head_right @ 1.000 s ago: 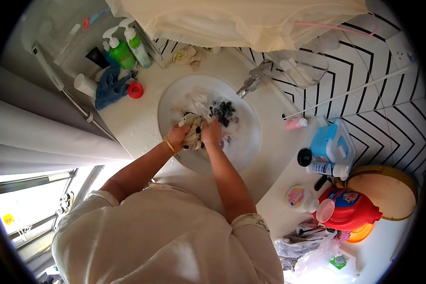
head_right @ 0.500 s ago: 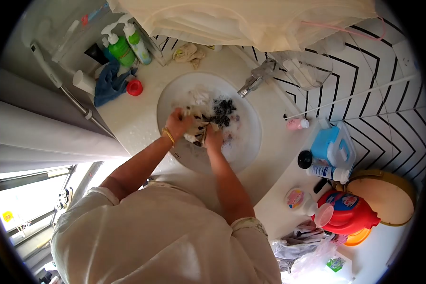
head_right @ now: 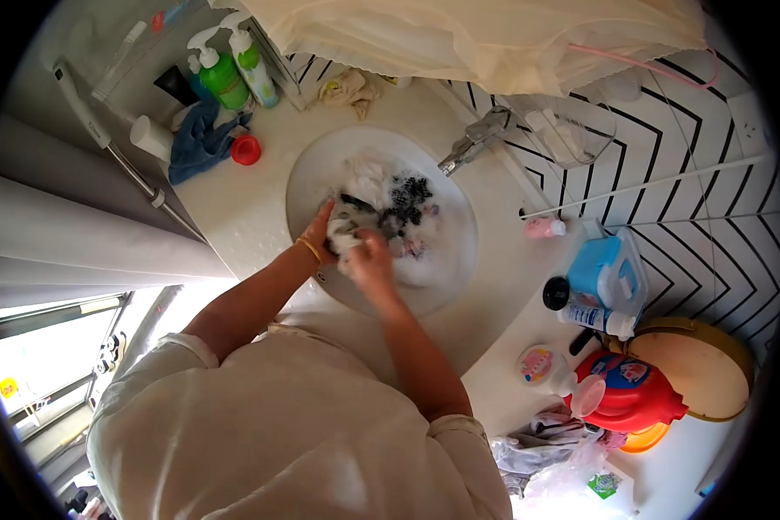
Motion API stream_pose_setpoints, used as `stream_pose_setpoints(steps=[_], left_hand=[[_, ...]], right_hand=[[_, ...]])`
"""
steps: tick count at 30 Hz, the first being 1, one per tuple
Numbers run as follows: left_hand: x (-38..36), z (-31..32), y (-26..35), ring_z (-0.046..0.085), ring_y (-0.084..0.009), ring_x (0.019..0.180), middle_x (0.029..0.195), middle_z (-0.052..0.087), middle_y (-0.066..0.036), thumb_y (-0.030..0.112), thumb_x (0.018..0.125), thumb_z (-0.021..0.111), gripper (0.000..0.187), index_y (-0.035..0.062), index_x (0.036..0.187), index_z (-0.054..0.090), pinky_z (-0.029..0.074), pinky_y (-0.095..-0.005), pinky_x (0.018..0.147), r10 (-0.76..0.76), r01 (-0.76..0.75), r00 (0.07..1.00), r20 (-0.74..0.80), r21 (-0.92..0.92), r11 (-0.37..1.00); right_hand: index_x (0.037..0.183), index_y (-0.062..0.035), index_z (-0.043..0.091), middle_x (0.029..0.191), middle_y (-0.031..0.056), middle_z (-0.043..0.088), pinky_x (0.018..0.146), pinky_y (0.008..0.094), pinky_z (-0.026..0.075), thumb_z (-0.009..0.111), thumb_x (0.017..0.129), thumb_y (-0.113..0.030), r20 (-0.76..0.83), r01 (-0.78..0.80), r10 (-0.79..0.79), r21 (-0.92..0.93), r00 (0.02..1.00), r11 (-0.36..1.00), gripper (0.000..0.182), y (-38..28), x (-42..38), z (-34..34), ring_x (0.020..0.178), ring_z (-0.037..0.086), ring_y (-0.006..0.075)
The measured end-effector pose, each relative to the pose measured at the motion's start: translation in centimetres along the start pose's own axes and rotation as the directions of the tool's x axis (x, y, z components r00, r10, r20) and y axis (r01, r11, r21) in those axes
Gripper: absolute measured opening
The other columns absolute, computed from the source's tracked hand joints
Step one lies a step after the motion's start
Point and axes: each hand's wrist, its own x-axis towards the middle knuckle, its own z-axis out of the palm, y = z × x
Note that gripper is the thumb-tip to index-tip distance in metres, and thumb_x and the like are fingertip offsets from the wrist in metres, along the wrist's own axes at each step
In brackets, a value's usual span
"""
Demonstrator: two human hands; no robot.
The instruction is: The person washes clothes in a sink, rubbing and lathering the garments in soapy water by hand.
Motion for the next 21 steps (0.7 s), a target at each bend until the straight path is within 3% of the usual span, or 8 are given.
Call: stream_pose_setpoints(steps=[3, 5, 7, 8, 11, 13, 18, 21], left_hand=[[2.7, -3.0, 0.6, 0.047, -0.0268, 0.107, 0.118, 0.048, -0.011, 0.039, 0.077, 0.055, 0.054, 0.0106, 0.121, 0.042, 0.036, -0.0416, 0.093, -0.023, 0.008, 0.963, 0.27, 0.055, 0.998], [5.5, -6.4, 0.5, 0.05, -0.0268, 0.102, 0.111, 0.052, -0.012, 0.032, 0.078, 0.054, 0.044, 0.0105, 0.116, 0.046, 0.04, -0.0412, 0.088, 0.138, -0.257, 0.922, 0.361, 0.307, 0.916], [9.5, -10.8, 0.3, 0.054, -0.0268, 0.097, 0.105, 0.056, -0.012, 0.024, 0.078, 0.054, 0.036, 0.0105, 0.111, 0.05, 0.044, -0.0409, 0.084, 0.45, -0.658, 0.626, 0.637, 0.741, -0.135], [9.6, -10.6, 0.2, 0.056, -0.0267, 0.094, 0.102, 0.057, -0.013, 0.02, 0.079, 0.053, 0.032, 0.0104, 0.109, 0.051, 0.046, -0.0407, 0.081, 0.459, -0.412, 0.433, 0.776, 0.623, -0.665], [7.0, -6.6, -0.3, 0.055, -0.0277, 0.096, 0.104, 0.055, -0.013, 0.011, 0.076, 0.054, 0.035, 0.0106, 0.11, 0.047, 0.047, -0.0404, 0.08, 0.646, -0.627, 0.687, 0.331, 0.72, 0.298], [1.0, 0.5, -0.2, 0.059, -0.0245, 0.088, 0.104, 0.056, -0.011, 0.009, 0.08, 0.049, 0.029, 0.0084, 0.109, 0.046, 0.052, -0.0406, 0.073, 0.553, -0.468, 0.827, -0.104, 0.418, 0.778], [0.6, 0.9, -0.5, 0.058, -0.0224, 0.084, 0.101, 0.055, -0.011, 0.019, 0.082, 0.053, 0.033, 0.008, 0.111, 0.045, 0.05, -0.0355, 0.066, 0.566, -0.433, 0.816, -0.118, 0.524, 0.733], [-0.1, 1.6, -1.9, 0.055, -0.0167, 0.082, 0.1, 0.055, -0.009, 0.024, 0.079, 0.063, 0.043, 0.0063, 0.113, 0.046, 0.047, -0.0297, 0.069, 0.613, -0.472, 0.786, 0.076, 0.714, 0.517]], right_hand=[[0.092, 0.0005, 0.054, 0.081, 0.0125, 0.054, 0.066, 0.0317, 0.044, 0.054, 0.081, -0.017, 0.211, 0.571, -0.6, -0.643, 0.772, 0.509, 0.02, -1.8, -2.3, 4.0, 0.075, 0.054, 0.0223], [0.085, 0.0026, 0.052, 0.08, 0.0171, 0.053, 0.068, 0.0338, 0.043, 0.055, 0.081, -0.022, -0.005, 0.365, -0.674, -0.838, 0.739, 0.407, 0.025, 0.9, 1.6, 2.6, 0.074, 0.053, 0.0278], [0.079, 0.0046, 0.051, 0.079, 0.0208, 0.052, 0.068, 0.0362, 0.041, 0.057, 0.081, -0.028, -0.204, 0.157, -0.624, -0.867, 0.755, 0.473, 0.033, 1.5, 5.6, -0.1, 0.073, 0.052, 0.0321], [0.076, 0.0056, 0.05, 0.078, 0.0223, 0.052, 0.067, 0.0375, 0.04, 0.057, 0.08, -0.031, -0.298, 0.063, -0.515, -0.819, 0.804, 0.571, 0.038, 0.5, 6.3, -1.3, 0.073, 0.051, 0.0337], [0.075, 0.0066, 0.053, 0.079, 0.0214, 0.053, 0.068, 0.0418, 0.041, 0.058, 0.079, -0.026, -0.307, -0.075, -0.197, -0.69, 0.931, 0.72, 0.033, -1.3, 5.5, -1.3, 0.074, 0.053, 0.0341], [0.082, 0.0051, 0.053, 0.084, 0.0214, 0.051, 0.068, 0.0411, 0.041, 0.058, 0.08, -0.025, -0.255, 0.228, -0.457, -0.606, 0.852, 0.762, 0.031, 0.7, 3.9, 0.4, 0.079, 0.051, 0.0351], [0.083, 0.0032, 0.054, 0.091, 0.0215, 0.05, 0.068, 0.0414, 0.041, 0.059, 0.078, -0.023, -0.014, 0.499, -0.743, -0.733, 0.669, 0.463, 0.027, 2.1, 2.3, 3.1, 0.081, 0.051, 0.0369], [0.091, 0.0054, 0.05, 0.088, 0.0189, 0.052, 0.065, 0.0414, 0.043, 0.055, 0.081, -0.029, -0.296, -0.043, -0.169, -0.596, 0.94, 0.802, 0.036, 3.7, 7.6, -3.3, 0.079, 0.054, 0.032]])
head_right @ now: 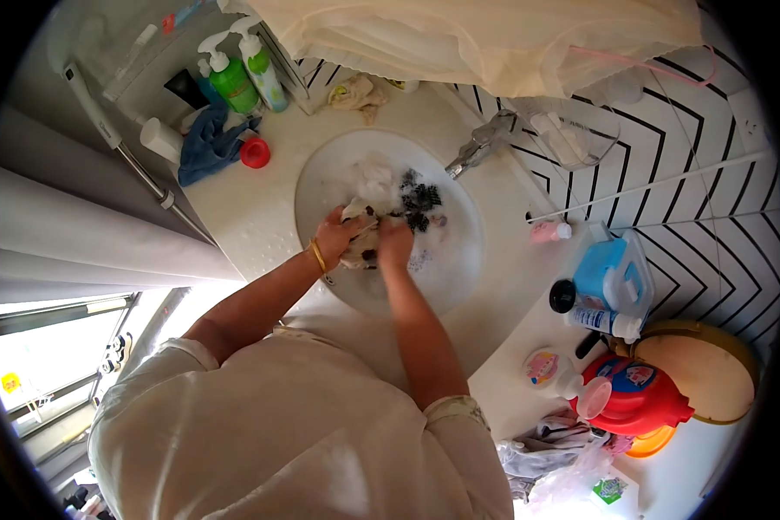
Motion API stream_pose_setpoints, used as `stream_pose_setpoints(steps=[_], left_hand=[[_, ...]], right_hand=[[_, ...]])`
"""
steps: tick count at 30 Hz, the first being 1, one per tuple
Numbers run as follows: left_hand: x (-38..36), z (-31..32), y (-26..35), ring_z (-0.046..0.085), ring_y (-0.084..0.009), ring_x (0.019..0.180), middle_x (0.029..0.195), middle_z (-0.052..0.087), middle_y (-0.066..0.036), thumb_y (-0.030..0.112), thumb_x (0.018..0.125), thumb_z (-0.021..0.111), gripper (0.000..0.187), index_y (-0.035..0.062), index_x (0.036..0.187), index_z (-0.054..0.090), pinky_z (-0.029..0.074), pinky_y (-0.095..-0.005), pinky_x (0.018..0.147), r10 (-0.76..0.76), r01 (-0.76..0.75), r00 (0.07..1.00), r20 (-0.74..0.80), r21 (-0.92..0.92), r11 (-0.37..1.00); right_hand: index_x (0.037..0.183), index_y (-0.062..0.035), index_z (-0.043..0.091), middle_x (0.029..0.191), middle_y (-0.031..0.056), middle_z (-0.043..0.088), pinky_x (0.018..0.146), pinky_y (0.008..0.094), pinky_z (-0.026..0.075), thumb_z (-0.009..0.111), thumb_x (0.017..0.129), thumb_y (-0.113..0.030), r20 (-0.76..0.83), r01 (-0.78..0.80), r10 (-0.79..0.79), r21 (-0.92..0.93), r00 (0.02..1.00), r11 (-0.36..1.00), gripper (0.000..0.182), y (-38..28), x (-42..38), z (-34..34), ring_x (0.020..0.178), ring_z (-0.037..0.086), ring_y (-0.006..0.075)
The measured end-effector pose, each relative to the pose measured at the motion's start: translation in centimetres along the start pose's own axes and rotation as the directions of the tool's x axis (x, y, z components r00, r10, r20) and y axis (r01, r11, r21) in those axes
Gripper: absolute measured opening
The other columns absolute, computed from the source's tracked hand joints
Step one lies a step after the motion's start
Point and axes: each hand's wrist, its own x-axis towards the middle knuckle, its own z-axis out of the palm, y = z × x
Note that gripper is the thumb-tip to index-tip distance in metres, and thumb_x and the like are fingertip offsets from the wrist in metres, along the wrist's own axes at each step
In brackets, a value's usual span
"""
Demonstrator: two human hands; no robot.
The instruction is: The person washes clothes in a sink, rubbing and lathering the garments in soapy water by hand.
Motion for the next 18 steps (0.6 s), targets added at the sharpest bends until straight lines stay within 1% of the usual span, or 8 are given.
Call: stream_pose_setpoints(steps=[4, 5, 6, 8, 10, 13, 16, 18], left_hand=[[2.7, -0.5, -0.4, 0.055, -0.023, 0.093, 0.108, 0.053, -0.017, 0.023, 0.074, 0.067, 0.056, 0.0024, 0.121, 0.042, 0.045, -0.0317, 0.077, 0.465, -0.395, 0.868, -0.173, 0.326, 0.859], [3.7, -1.4, -0.7, 0.049, -0.027, 0.106, 0.117, 0.047, -0.021, 0.03, 0.074, 0.066, 0.064, 0.0023, 0.125, 0.038, 0.042, -0.036, 0.084, 0.584, -0.394, 0.785, -0.206, 0.561, 0.728], [4.1, -2.0, -1.6, 0.048, -0.0267, 0.108, 0.12, 0.045, -0.019, 0.03, 0.076, 0.065, 0.065, 0.0027, 0.126, 0.036, 0.042, -0.0348, 0.085, 0.519, -0.283, 0.819, -0.244, 0.615, 0.736], [3.8, -2.5, -1.9, 0.045, -0.0262, 0.111, 0.125, 0.042, -0.016, 0.032, 0.079, 0.062, 0.065, 0.0036, 0.13, 0.032, 0.041, -0.0325, 0.087, 0.393, -0.053, 0.859, -0.33, 0.704, 0.708], [2.8, -2.5, -2.9, 0.043, -0.0282, 0.114, 0.126, 0.041, -0.016, 0.039, 0.078, 0.059, 0.07, 0.0054, 0.132, 0.029, 0.039, -0.0354, 0.09, -0.081, 0.16, 0.936, -0.343, 0.211, 0.964], [0.2, -1.4, -0.5, 0.042, -0.03, 0.115, 0.127, 0.041, -0.014, 0.048, 0.078, 0.055, 0.073, 0.0077, 0.133, 0.028, 0.04, -0.0388, 0.09, -0.471, 0.454, 0.842, -0.263, -0.126, 0.882], [0.4, -1.5, -0.5, 0.045, -0.028, 0.111, 0.125, 0.044, -0.012, 0.053, 0.079, 0.049, 0.068, 0.0081, 0.128, 0.035, 0.043, -0.0386, 0.085, -0.586, 0.535, 0.788, -0.19, -0.261, 0.804], [2.1, -2.5, -2.0, 0.046, -0.0256, 0.11, 0.124, 0.044, -0.011, 0.056, 0.078, 0.047, 0.067, 0.0079, 0.123, 0.04, 0.043, -0.0374, 0.085, -0.545, 0.52, 0.836, 0.057, -0.395, 0.757]], right_hand=[[0.098, 0.0031, 0.047, 0.087, 0.0168, 0.054, 0.064, 0.0409, 0.043, 0.053, 0.084, -0.033, 0.005, -0.377, 0.438, 0.517, 0.899, 0.769, 0.04, 3.3, 0.8, 0.7, 0.078, 0.056, 0.0296], [0.105, 0.0015, 0.047, 0.097, 0.018, 0.052, 0.071, 0.0394, 0.045, 0.054, 0.083, -0.028, -0.024, -0.367, 0.388, 0.278, 0.921, 0.888, 0.037, -0.4, -2.1, -0.6, 0.089, 0.054, 0.03], [0.109, 0.001, 0.045, 0.102, 0.0186, 0.05, 0.075, 0.0413, 0.044, 0.054, 0.083, -0.026, 0.062, -0.173, 0.177, -0.058, 0.982, 0.983, 0.039, 1.2, -2.9, -0.2, 0.093, 0.052, 0.0316], [0.116, 0.0001, 0.041, 0.11, 0.0198, 0.047, 0.082, 0.0452, 0.04, 0.055, 0.082, -0.023, 0.405, 0.361, -0.131, -0.566, 0.905, 0.741, 0.043, 5.1, -3.4, 1.5, 0.101, 0.048, 0.0347], [0.12, -0.0008, 0.04, 0.113, 0.0202, 0.047, 0.079, 0.0449, 0.043, 0.054, 0.081, -0.015, 0.337, 0.143, 0.054, -0.535, 0.94, 0.833, 0.044, 6.9, -2.1, 1.1, 0.101, 0.048, 0.0368], [0.118, -0.0004, 0.041, 0.105, 0.0166, 0.049, 0.071, 0.0406, 0.045, 0.054, 0.081, -0.013, 0.152, -0.434, 0.456, -0.157, 0.877, 0.887, 0.041, 7.1, 0.6, 1.0, 0.092, 0.051, 0.0319], [0.109, 0.0009, 0.048, 0.082, 0.0056, 0.056, 0.057, 0.0305, 0.044, 0.056, 0.081, -0.014, 0.17, -0.423, 0.403, 0.569, 0.899, 0.705, 0.033, 2.4, -2.0, -0.4, 0.071, 0.054, 0.0183], [0.101, 0.0005, 0.052, 0.094, 0.0142, 0.054, 0.061, 0.0345, 0.045, 0.057, 0.078, -0.018, 0.286, -0.187, 0.028, 0.546, 0.958, 0.817, 0.029, -1.2, -5.2, -1.5, 0.076, 0.056, 0.0232]])
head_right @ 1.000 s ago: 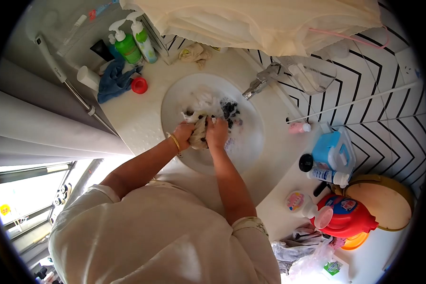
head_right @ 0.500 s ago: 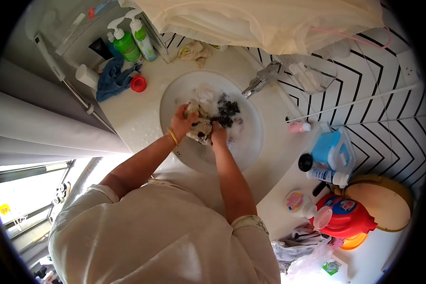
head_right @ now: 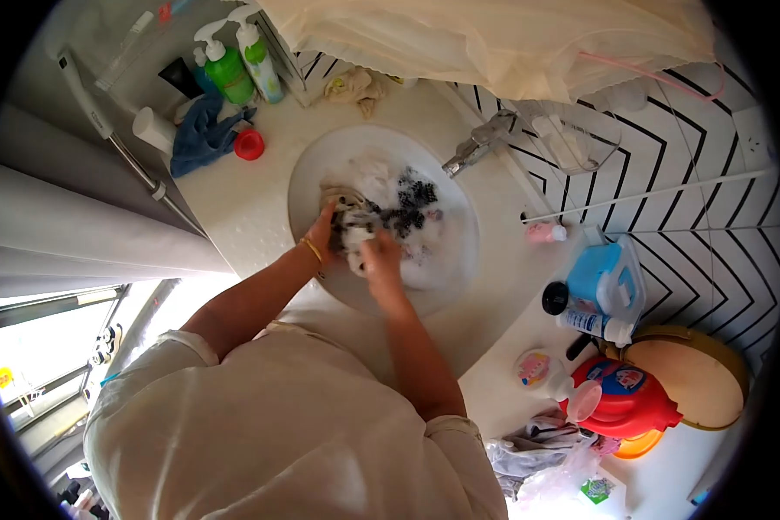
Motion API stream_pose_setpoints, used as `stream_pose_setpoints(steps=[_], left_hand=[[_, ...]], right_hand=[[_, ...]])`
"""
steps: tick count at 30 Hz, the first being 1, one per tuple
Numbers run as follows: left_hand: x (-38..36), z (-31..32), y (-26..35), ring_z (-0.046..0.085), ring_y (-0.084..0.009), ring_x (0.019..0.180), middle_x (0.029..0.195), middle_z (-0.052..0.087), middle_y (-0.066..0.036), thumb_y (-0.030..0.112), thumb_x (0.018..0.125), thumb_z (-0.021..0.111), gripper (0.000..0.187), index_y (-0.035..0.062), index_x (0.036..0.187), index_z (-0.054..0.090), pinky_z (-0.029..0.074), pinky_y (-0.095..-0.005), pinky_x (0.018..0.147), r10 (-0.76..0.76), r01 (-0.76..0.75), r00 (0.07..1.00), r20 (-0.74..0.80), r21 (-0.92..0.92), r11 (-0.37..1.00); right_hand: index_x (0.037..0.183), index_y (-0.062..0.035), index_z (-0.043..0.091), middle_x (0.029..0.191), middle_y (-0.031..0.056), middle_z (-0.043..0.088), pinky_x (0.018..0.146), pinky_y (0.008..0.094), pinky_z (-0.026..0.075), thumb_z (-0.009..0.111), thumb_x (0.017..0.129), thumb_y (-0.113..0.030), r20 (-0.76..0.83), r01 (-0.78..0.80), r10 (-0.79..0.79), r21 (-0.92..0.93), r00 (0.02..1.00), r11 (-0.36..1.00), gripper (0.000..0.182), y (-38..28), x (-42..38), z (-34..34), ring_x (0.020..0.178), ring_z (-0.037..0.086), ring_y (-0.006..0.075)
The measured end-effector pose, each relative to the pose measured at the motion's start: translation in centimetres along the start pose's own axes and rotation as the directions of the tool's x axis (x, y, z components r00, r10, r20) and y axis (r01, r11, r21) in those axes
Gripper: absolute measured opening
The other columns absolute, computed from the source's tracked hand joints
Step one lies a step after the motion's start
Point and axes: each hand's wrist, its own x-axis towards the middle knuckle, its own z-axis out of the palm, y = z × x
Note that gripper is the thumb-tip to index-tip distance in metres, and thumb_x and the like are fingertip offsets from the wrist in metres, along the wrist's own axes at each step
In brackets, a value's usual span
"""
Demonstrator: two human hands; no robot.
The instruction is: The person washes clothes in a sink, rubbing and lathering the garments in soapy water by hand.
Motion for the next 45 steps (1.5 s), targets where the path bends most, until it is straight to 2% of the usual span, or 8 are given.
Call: stream_pose_setpoints(steps=[17, 21, 23, 27, 31, 38, 44, 45], left_hand=[[4.0, -2.0, 0.0, 0.058, -0.0244, 0.084, 0.102, 0.055, -0.009, 0.015, 0.081, 0.052, 0.041, 0.0071, 0.118, 0.039, 0.049, -0.0385, 0.073, 0.323, -0.364, 0.861, 0.393, 0.034, 0.931], [5.7, -4.6, -0.9, 0.058, -0.0203, 0.082, 0.101, 0.058, -0.008, 0.018, 0.074, 0.064, 0.056, 0.0024, 0.121, 0.039, 0.046, -0.032, 0.077, 0.565, -0.857, 0.376, 0.734, 0.507, -0.089], [-2.8, 2.6, 0.3, 0.056, -0.0201, 0.092, 0.102, 0.058, -0.01, 0.02, 0.07, 0.068, 0.059, -0.0022, 0.118, 0.042, 0.045, -0.0322, 0.08, 0.348, -0.355, 0.935, 0.068, 0.188, 0.916], [-0.3, 0.8, 1.6, 0.046, -0.0235, 0.11, 0.12, 0.048, -0.01, 0.017, 0.072, 0.066, 0.064, 0.0057, 0.126, 0.034, 0.039, -0.033, 0.091, 0.491, -0.457, 0.866, 0.089, 0.536, 0.71], [2.3, -2.9, 0.6, 0.034, -0.0282, 0.121, 0.13, 0.04, -0.01, 0.03, 0.071, 0.066, 0.075, 0.0103, 0.132, 0.027, 0.034, -0.0368, 0.096, 0.508, -0.434, 0.853, 0.116, 0.698, 0.569], [-3.1, 1.3, 0.9, 0.029, -0.0308, 0.126, 0.131, 0.04, -0.01, 0.058, 0.072, 0.053, 0.079, 0.0136, 0.133, 0.028, 0.023, -0.0513, 0.101, 0.117, -0.09, 0.965, -0.236, 0.122, 0.988], [7.0, -4.7, 0.7, 0.051, -0.0251, 0.104, 0.115, 0.052, -0.011, 0.039, 0.089, 0.038, 0.042, 0.0079, 0.117, 0.046, 0.041, -0.0403, 0.089, -0.04, 0.28, 0.601, 0.798, -0.164, 0.946], [-3.3, 1.0, 1.0, 0.053, -0.0224, 0.098, 0.113, 0.053, -0.011, 0.029, 0.089, 0.041, 0.033, 0.0094, 0.115, 0.047, 0.044, -0.0342, 0.085, 0.024, 0.016, 0.967, 0.255, -0.153, 0.988]], right_hand=[[0.07, 0.0019, 0.05, 0.09, 0.0154, 0.05, 0.071, 0.0398, 0.038, 0.062, 0.077, -0.023, 0.075, 0.616, -0.816, -0.696, 0.574, 0.369, 0.028, -2.6, -3.1, 7.2, 0.081, 0.046, 0.03], [0.065, -0.0007, 0.045, 0.074, 0.0133, 0.046, 0.063, 0.0414, 0.037, 0.056, 0.083, -0.028, -0.172, 0.401, -0.697, -0.712, 0.696, 0.576, 0.034, -0.4, 2.2, 3.7, 0.068, 0.046, 0.0302], [0.064, -0.0018, 0.041, 0.067, 0.012, 0.043, 0.057, 0.041, 0.034, 0.054, 0.085, -0.03, -0.216, 0.239, -0.467, -0.635, 0.858, 0.734, 0.037, -0.8, 4.1, 1.4, 0.061, 0.044, 0.0272], [0.075, -0.0046, 0.047, 0.063, 0.009, 0.044, 0.055, 0.041, 0.036, 0.053, 0.085, -0.018, -0.376, -0.09, -0.084, -0.424, 0.923, 0.901, 0.017, 2.8, 6.3, -1.6, 0.058, 0.046, 0.0263], [0.103, -0.0083, 0.054, 0.094, 0.0153, 0.056, 0.072, 0.0451, 0.046, 0.053, 0.078, -0.007, 0.417, 0.4, -0.286, -0.909, 0.863, -0.118, 0.025, 6.2, 1.7, -1.0, 0.09, 0.054, 0.0311], [0.106, -0.0071, 0.057, 0.093, 0.0079, 0.059, 0.069, 0.0338, 0.045, 0.049, 0.073, -0.001, -0.195, -0.25, 0.217, -0.163, 0.957, 0.955, 0.034, -0.7, 3.7, -0.9, 0.078, 0.056, 0.0213], [0.096, -0.0023, 0.059, 0.082, 0.0104, 0.055, 0.064, 0.0339, 0.043, 0.051, 0.076, -0.007, 0.13, 0.507, -0.497, -0.379, 0.858, 0.774, 0.022, -6.1, -5.1, 6.2, 0.073, 0.054, 0.0238], [0.094, -0.0025, 0.059, 0.083, 0.0111, 0.055, 0.066, 0.0355, 0.043, 0.049, 0.077, -0.008, 0.171, 0.616, -0.631, -0.51, 0.757, 0.6, 0.02, -6.0, -5.4, 6.9, 0.074, 0.054, 0.0255]])
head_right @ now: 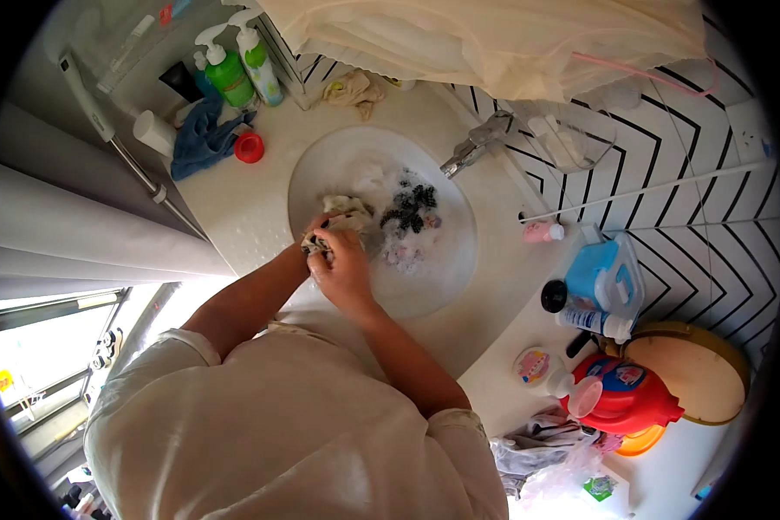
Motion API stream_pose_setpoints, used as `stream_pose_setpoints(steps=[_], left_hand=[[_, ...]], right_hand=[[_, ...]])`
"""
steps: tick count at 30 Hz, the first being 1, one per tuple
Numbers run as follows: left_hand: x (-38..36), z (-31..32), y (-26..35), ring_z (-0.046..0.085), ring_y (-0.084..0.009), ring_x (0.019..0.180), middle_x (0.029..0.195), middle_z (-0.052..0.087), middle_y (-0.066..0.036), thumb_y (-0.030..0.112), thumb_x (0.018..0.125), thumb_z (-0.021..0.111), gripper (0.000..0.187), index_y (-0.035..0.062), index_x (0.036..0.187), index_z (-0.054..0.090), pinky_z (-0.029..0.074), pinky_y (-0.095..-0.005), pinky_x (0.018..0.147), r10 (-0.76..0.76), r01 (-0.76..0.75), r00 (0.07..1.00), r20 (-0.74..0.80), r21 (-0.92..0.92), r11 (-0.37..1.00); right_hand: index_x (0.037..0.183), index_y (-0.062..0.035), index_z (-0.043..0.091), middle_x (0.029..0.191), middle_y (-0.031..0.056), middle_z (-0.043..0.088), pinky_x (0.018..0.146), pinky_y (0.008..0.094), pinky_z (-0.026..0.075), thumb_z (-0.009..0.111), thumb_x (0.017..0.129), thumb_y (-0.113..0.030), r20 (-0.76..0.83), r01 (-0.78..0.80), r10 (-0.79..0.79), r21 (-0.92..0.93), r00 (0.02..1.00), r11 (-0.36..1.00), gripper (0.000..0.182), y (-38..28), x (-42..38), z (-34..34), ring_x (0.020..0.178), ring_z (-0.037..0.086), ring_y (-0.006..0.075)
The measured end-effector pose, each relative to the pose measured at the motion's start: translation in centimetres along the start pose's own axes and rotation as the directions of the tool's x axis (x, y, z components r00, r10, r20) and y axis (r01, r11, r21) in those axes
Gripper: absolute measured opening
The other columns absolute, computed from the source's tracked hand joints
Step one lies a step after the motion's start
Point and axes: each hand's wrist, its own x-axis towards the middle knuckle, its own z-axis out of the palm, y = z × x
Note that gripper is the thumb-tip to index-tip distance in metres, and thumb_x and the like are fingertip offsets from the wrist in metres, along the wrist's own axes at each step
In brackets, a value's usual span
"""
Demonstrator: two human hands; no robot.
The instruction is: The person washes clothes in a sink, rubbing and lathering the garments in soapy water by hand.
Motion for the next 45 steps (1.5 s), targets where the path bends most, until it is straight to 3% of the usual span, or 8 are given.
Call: stream_pose_setpoints(steps=[8, 16, 22, 25, 29, 32, 39, 45], left_hand=[[3.8, -0.9, -1.6, 0.057, -0.0222, 0.093, 0.105, 0.056, -0.011, 0.019, 0.082, 0.049, 0.031, 0.0087, 0.112, 0.048, 0.047, -0.0318, 0.083, 0.339, -0.327, 0.94, -0.041, 0.181, 0.927], [1.8, 0.2, -0.1, 0.055, -0.0219, 0.094, 0.104, 0.057, -0.011, 0.024, 0.079, 0.057, 0.037, 0.0055, 0.11, 0.051, 0.046, -0.0345, 0.083, 0.34, -0.309, 0.94, -0.002, 0.412, 0.857], [2.2, 0.9, 1.5, 0.044, -0.0219, 0.11, 0.121, 0.044, -0.012, 0.026, 0.072, 0.067, 0.078, 0.0069, 0.132, 0.022, 0.038, -0.0367, 0.09, 0.5, -0.37, 0.866, 0.017, 0.695, 0.617], [1.9, 0.4, 2.0, 0.034, -0.0268, 0.12, 0.134, 0.032, -0.011, 0.039, 0.073, 0.064, 0.091, 0.013, 0.139, 0.007, 0.032, -0.0448, 0.094, 0.56, -0.315, 0.823, -0.088, 0.751, 0.58], [0.3, 0.3, 0.8, 0.023, -0.0356, 0.126, 0.14, 0.025, -0.009, 0.055, 0.071, 0.059, 0.089, 0.0198, 0.139, 0.013, 0.025, -0.0582, 0.094, 0.307, -0.057, 0.873, -0.378, 0.548, 0.834], [1.0, -0.4, 0.0, 0.032, -0.0353, 0.12, 0.135, 0.033, -0.01, 0.057, 0.072, 0.056, 0.08, 0.0171, 0.135, 0.026, 0.029, -0.0557, 0.092, 0.133, 0.047, 0.862, -0.49, 0.337, 0.94], [8.9, -7.8, -0.6, 0.055, -0.026, 0.096, 0.098, 0.058, -0.013, 0.044, 0.083, 0.049, 0.041, 0.0142, 0.11, 0.052, 0.042, -0.0366, 0.088, -0.161, 0.187, 0.972, 0.17, -0.145, 0.972], [13.7, -12.1, -3.0, 0.058, -0.027, 0.087, 0.093, 0.059, -0.012, 0.018, 0.083, 0.049, 0.026, 0.0071, 0.106, 0.052, 0.048, -0.0402, 0.075, 0.541, -0.667, 0.726, 0.424, 0.625, 0.405]], right_hand=[[0.082, 0.0017, 0.053, 0.085, 0.0189, 0.053, 0.072, 0.0401, 0.04, 0.053, 0.078, -0.02, -0.112, -0.648, 0.638, -0.109, 0.762, 0.754, 0.022, 11.6, 4.9, -1.8, 0.081, 0.051, 0.0347], [0.082, -0.0023, 0.049, 0.084, 0.0175, 0.049, 0.071, 0.0434, 0.04, 0.057, 0.072, -0.009, -0.273, 0.02, -0.075, -0.198, 0.959, 0.98, 0.015, 7.8, 0.8, 1.7, 0.082, 0.049, 0.0358], [0.094, -0.0011, 0.051, 0.082, 0.0132, 0.052, 0.065, 0.0429, 0.042, 0.049, 0.086, -0.022, -0.026, -0.77, 0.786, 0.184, 0.617, 0.611, 0.022, 15.3, 2.9, -0.1, 0.072, 0.052, 0.0274], [0.102, -0.0018, 0.05, 0.091, 0.0155, 0.049, 0.071, 0.0425, 0.044, 0.054, 0.083, -0.017, -0.119, -0.287, 0.265, -0.518, 0.957, 0.806, 0.025, 15.0, -1.2, 1.6, 0.08, 0.051, 0.0286], [0.117, -0.0065, 0.047, 0.105, 0.0189, 0.051, 0.07, 0.0428, 0.045, 0.053, 0.082, -0.012, 0.286, -0.317, 0.639, -0.682, 0.714, 0.659, 0.036, 18.0, -1.3, 0.9, 0.087, 0.052, 0.0321], [0.12, -0.0066, 0.046, 0.093, 0.0131, 0.056, 0.06, 0.036, 0.046, 0.049, 0.077, -0.004, 0.178, -0.829, 0.811, 0.066, 0.558, 0.556, 0.043, 17.4, 0.8, 0.4, 0.073, 0.055, 0.0236], [0.095, -0.0025, 0.058, 0.078, 0.0126, 0.055, 0.062, 0.0361, 0.044, 0.055, 0.072, -0.01, -0.074, 0.078, -0.08, -0.029, 0.994, 0.997, 0.025, 1.8, -0.4, 0.8, 0.07, 0.054, 0.0248], [0.079, -0.0009, 0.05, 0.07, 0.014, 0.051, 0.06, 0.0412, 0.041, 0.055, 0.078, -0.022, -0.263, -0.388, 0.326, -0.235, 0.908, 0.891, 0.021, 11.6, 4.1, 0.7, 0.067, 0.052, 0.0304]])
